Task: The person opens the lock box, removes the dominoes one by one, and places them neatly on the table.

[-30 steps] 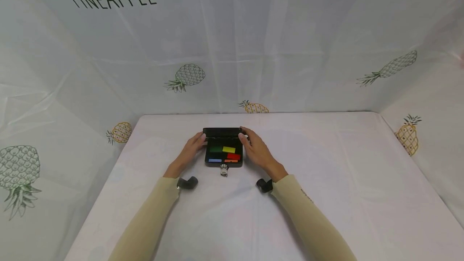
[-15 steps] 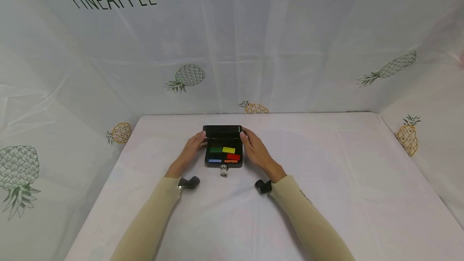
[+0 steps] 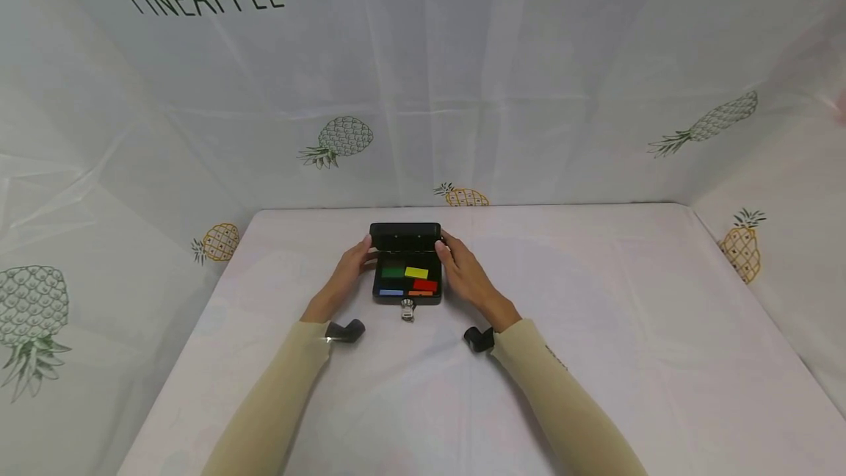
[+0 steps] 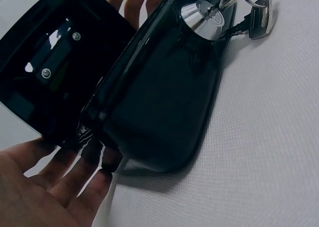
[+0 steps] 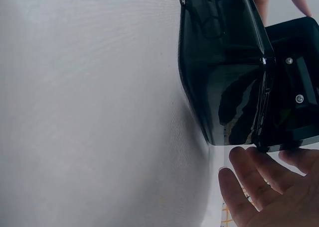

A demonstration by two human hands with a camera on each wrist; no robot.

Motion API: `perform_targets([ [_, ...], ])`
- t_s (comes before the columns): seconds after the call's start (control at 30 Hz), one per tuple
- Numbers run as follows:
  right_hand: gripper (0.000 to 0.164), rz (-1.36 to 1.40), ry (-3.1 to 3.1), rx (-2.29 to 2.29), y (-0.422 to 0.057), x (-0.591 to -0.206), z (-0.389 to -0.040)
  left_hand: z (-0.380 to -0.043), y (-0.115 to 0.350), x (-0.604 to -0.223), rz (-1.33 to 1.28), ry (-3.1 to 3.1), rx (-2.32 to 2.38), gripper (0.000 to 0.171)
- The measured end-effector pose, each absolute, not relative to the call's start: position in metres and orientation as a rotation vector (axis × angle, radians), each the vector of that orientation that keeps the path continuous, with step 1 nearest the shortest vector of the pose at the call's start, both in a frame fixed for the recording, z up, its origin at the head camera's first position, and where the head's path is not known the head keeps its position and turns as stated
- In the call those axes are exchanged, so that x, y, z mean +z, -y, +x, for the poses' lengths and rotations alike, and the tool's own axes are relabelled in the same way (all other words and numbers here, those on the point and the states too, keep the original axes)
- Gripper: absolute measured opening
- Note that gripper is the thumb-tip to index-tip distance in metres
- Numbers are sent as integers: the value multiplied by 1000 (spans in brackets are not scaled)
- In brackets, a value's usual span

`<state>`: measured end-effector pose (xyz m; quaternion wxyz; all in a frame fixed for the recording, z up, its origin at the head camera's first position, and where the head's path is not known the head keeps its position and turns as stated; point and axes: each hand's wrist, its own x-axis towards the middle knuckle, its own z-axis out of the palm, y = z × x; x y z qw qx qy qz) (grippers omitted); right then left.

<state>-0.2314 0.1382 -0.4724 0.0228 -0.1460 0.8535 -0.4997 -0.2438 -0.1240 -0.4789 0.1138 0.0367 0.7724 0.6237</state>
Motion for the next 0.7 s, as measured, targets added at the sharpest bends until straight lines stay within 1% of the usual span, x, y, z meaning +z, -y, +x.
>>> perform_targets([
  [0.57, 66, -424, -2590, -1551, -137, -477, -234, -246, 123, -483, 127, -2236, 1829, 80],
  [0.7, 67, -417, -2593, -1542, -136, -477, -234, -248, 123, -483, 131, -2208, 1872, 75],
])
